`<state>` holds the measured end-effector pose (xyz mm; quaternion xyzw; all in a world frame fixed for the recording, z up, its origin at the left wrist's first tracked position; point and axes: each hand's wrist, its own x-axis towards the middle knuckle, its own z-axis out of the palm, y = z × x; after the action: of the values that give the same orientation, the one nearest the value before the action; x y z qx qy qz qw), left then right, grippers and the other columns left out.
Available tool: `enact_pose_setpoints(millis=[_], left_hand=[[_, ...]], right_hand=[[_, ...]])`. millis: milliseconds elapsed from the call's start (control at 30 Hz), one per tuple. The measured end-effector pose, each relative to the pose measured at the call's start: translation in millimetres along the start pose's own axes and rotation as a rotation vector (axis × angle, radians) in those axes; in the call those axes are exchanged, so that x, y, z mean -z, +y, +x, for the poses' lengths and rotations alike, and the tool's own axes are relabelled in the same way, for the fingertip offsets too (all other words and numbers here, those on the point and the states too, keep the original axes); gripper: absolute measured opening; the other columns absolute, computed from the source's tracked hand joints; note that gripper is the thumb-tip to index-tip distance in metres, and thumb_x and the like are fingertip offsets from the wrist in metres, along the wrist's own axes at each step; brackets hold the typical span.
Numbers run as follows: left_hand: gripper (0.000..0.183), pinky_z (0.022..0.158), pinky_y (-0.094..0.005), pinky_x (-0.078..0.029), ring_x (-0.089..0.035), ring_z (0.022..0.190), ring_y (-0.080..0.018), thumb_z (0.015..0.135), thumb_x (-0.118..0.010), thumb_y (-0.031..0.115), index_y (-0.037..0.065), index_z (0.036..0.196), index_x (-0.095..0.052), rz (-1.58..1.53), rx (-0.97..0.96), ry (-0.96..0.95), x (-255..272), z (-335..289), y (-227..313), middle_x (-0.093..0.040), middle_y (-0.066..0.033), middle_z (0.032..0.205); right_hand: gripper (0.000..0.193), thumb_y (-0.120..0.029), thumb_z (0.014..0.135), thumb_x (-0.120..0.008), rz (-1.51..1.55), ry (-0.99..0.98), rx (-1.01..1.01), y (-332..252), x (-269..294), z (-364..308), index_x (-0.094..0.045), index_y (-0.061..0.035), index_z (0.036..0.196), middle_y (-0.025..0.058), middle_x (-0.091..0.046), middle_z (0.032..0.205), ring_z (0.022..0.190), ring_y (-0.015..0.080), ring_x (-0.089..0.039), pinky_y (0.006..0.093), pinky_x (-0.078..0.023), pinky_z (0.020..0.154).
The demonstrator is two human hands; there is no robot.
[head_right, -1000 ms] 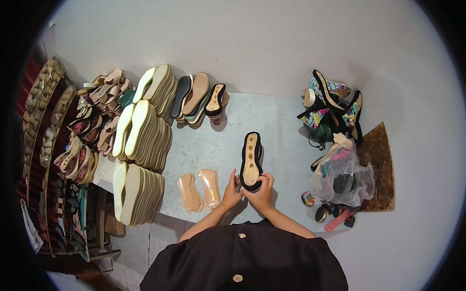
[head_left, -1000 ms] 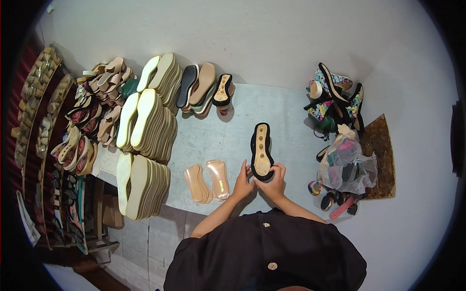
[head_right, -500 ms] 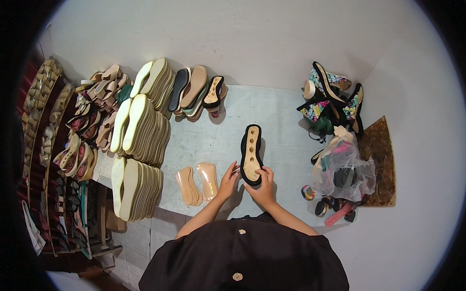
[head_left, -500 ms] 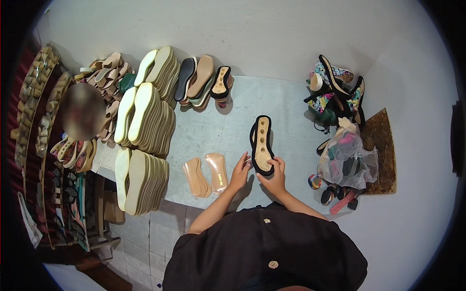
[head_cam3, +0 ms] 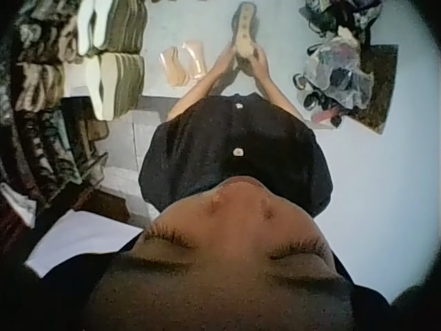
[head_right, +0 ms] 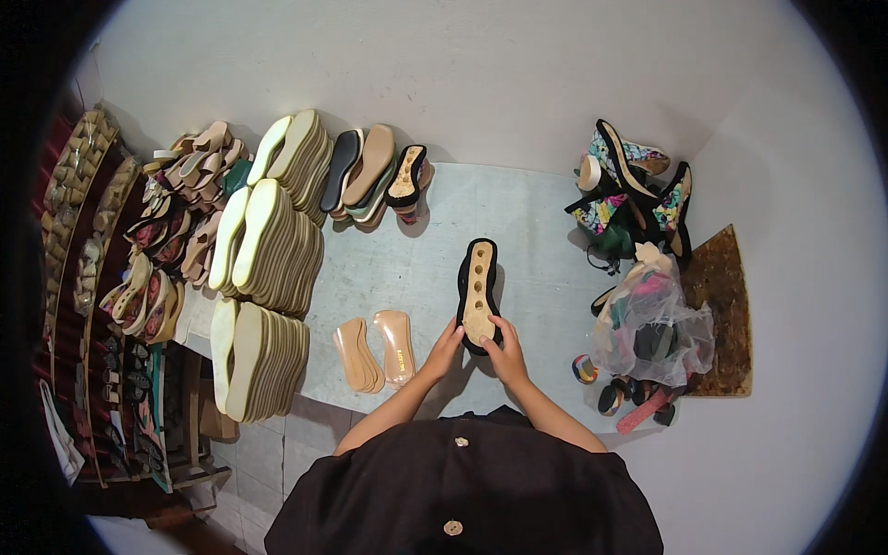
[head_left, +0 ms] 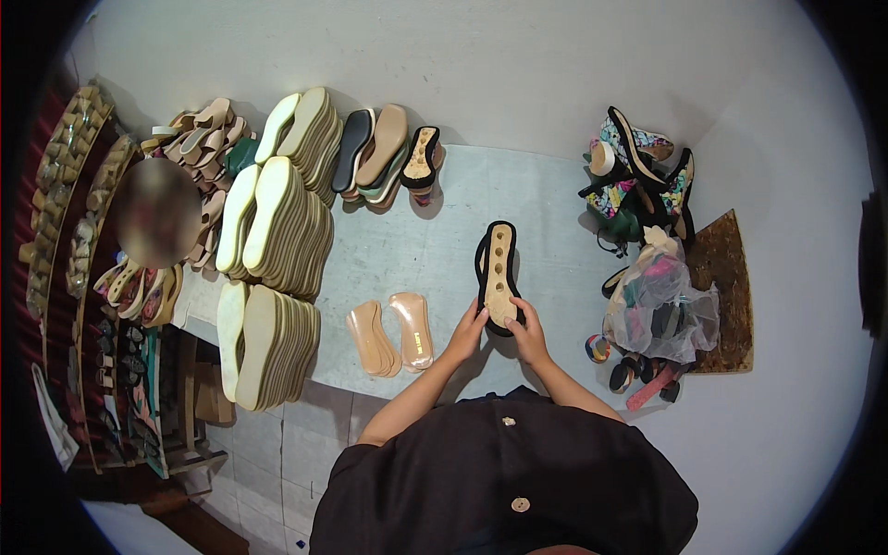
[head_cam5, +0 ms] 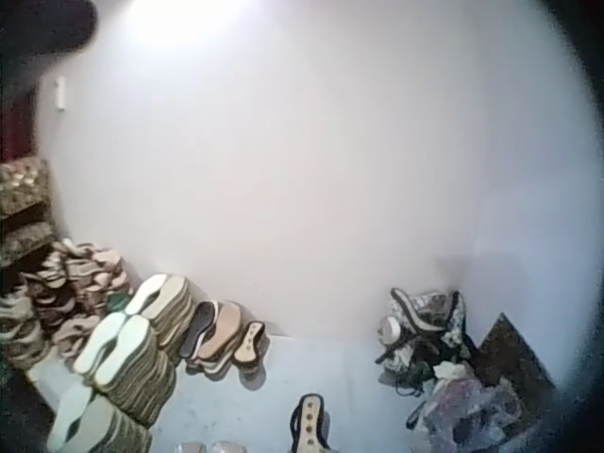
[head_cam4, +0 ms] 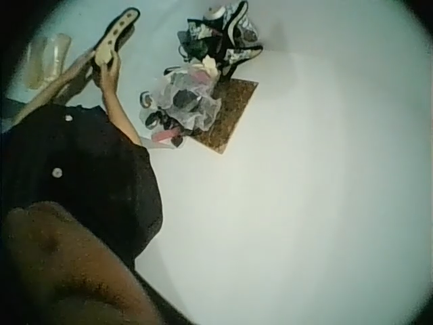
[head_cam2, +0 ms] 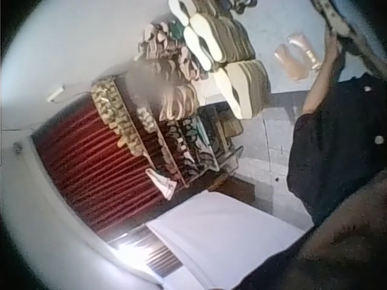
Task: Sorting and organizing various shoe soles, insoles, and wooden lasts on a production workbench.
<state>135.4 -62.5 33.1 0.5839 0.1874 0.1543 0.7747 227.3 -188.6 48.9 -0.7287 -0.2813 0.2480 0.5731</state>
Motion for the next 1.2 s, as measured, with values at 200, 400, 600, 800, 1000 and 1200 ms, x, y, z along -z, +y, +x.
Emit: enact_pose_setpoints(millis=[200,400,600,800,1000,1200], left_hand=[[0.048,0.102,-0.0293,-0.029,-0.042,0.120,-0.0193,0.092,-0.045,0.016,-0.002,0.134,-0.032,-0.050,0.044,-0.030,-3,3,1,-0.046,-0.0140,0.128],[0.047,0.101,-0.0292,-0.030,-0.043,0.118,-0.0194,0.090,-0.044,0.013,-0.002,0.134,-0.033,-0.026,0.056,-0.034,2,3,-4,-0.047,-0.0138,0.127],[0.048,0.101,-0.0282,-0.029,-0.041,0.118,-0.0175,0.092,-0.043,0.015,-0.001,0.136,-0.031,-0.001,0.054,-0.042,-1,3,-1,-0.046,-0.0116,0.128],[0.046,0.100,-0.0298,-0.031,-0.044,0.117,-0.0190,0.091,-0.045,0.015,-0.003,0.133,-0.034,-0.038,0.067,-0.053,4,7,-5,-0.049,-0.0144,0.124],[0.056,0.104,-0.0296,-0.028,-0.038,0.124,-0.0217,0.093,-0.045,0.024,-0.005,0.137,-0.025,0.004,0.074,-0.043,2,8,3,-0.042,-0.0188,0.132],[0.060,0.100,-0.0289,-0.030,-0.040,0.121,-0.0176,0.095,-0.035,0.042,0.004,0.141,-0.025,-0.003,0.218,-0.002,10,8,-15,-0.044,-0.0087,0.130]], right_hand=[[0.053,-0.012,0.082,-0.054,0.207,-0.013,-0.031,1,-4,0,-0.038,-0.0043,0.131,0.0139,-0.045,0.128,0.118,0.0212,-0.043,0.0304,-0.034,0.098],[0.053,-0.008,0.081,-0.051,0.277,-0.067,-0.094,-14,-4,-4,-0.036,-0.0045,0.132,0.0122,-0.042,0.127,0.119,0.0201,-0.040,0.0305,-0.031,0.100],[0.053,-0.008,0.080,-0.052,0.193,-0.046,-0.043,-6,-2,-1,-0.037,-0.0034,0.131,0.0124,-0.042,0.127,0.119,0.0209,-0.040,0.0303,-0.030,0.100],[0.059,-0.010,0.080,-0.057,0.278,-0.028,-0.134,-20,-2,2,-0.032,-0.0050,0.134,0.0168,-0.045,0.125,0.119,0.0223,-0.042,0.0323,-0.035,0.098],[0.088,-0.016,0.074,-0.071,0.256,-0.037,-0.078,-10,0,3,-0.014,-0.0056,0.140,0.0173,-0.041,0.127,0.118,0.0241,-0.043,0.0343,-0.035,0.099],[0.118,-0.012,0.059,-0.084,0.175,-0.056,-0.029,5,-8,-8,0.001,-0.0053,0.141,0.0195,-0.041,0.127,0.118,0.0266,-0.044,0.0375,-0.036,0.098]])
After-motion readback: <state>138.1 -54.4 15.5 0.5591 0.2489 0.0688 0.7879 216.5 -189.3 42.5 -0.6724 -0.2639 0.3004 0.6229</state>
